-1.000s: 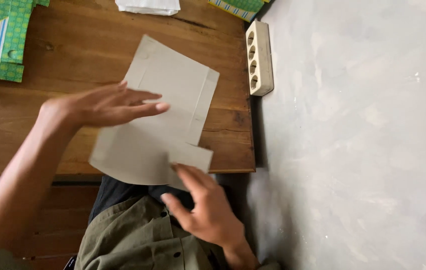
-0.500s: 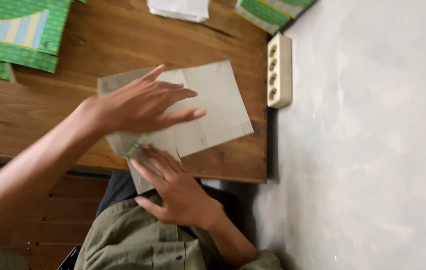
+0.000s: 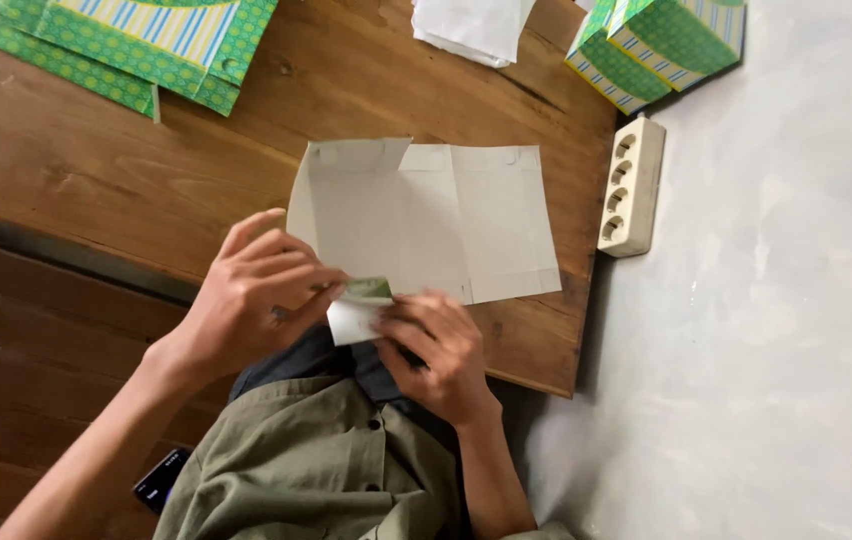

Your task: Assembling a cardboard box by folding and tucking flaps from a flat template.

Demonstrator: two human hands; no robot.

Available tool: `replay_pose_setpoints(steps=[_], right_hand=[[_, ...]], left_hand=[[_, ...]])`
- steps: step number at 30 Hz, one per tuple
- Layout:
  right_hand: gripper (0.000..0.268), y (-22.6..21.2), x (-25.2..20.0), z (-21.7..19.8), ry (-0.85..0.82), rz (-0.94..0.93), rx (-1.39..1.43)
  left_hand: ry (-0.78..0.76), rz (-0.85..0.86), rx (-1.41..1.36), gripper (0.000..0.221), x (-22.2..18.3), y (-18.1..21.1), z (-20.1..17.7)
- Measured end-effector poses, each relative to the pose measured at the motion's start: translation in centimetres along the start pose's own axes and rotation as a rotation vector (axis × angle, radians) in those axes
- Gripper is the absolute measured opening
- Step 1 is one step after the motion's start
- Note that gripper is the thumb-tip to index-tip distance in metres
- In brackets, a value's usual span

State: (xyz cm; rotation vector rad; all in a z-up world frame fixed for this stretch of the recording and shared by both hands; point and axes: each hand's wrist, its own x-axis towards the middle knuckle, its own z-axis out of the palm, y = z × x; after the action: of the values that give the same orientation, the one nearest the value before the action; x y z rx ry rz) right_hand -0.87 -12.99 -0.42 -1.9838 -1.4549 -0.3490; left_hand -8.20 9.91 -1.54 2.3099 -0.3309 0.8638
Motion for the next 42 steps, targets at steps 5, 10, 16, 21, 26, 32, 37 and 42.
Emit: replay_pose_setpoints(steps=[5,10,16,21,26,32,37,42], right_hand=[[0.002,-0.7,3.0,0.2,0.067,-0.025,-0.229],[0.007,0.1,3.9,0.7,0.018,-0.081,-0.216],[0.006,1.2,2.7,2.6,0.103,-0.07,-0.22],[0.012,2.9,1.4,4.1,0.338,-0.203,-0.251],[0.011,2.9,1.0,4.2,0.363,-0.191,-0.265],[0.012,2.5,1.1,3.7,0.352,-0.17,-0.272],[0.011,2.6,1.2,3.7,0.375,-0.169,-0.283],[0.012,2.5,1.3,3.6,0.396,-0.16,-0.278]], left_hand=[[0.017,0.031,0.074,0.009,0.8,-0.2,0.7],[-0.29,0.019,0.083,0.049,0.6,-2.1,0.5],[-0.201,-0.096,-0.088,0.022,1.1,-2.5,-0.3],[-0.067,-0.067,-0.148,0.01,1.3,-1.9,0.0],[-0.041,-0.122,-0.139,0.01,1.4,-1.8,0.3],[-0.079,-0.142,-0.125,0.012,1.4,-1.1,0.9],[-0.105,-0.14,-0.131,0.014,1.5,-0.8,0.9],[-0.134,-0.152,-0.113,0.014,1.7,-0.6,0.6]])
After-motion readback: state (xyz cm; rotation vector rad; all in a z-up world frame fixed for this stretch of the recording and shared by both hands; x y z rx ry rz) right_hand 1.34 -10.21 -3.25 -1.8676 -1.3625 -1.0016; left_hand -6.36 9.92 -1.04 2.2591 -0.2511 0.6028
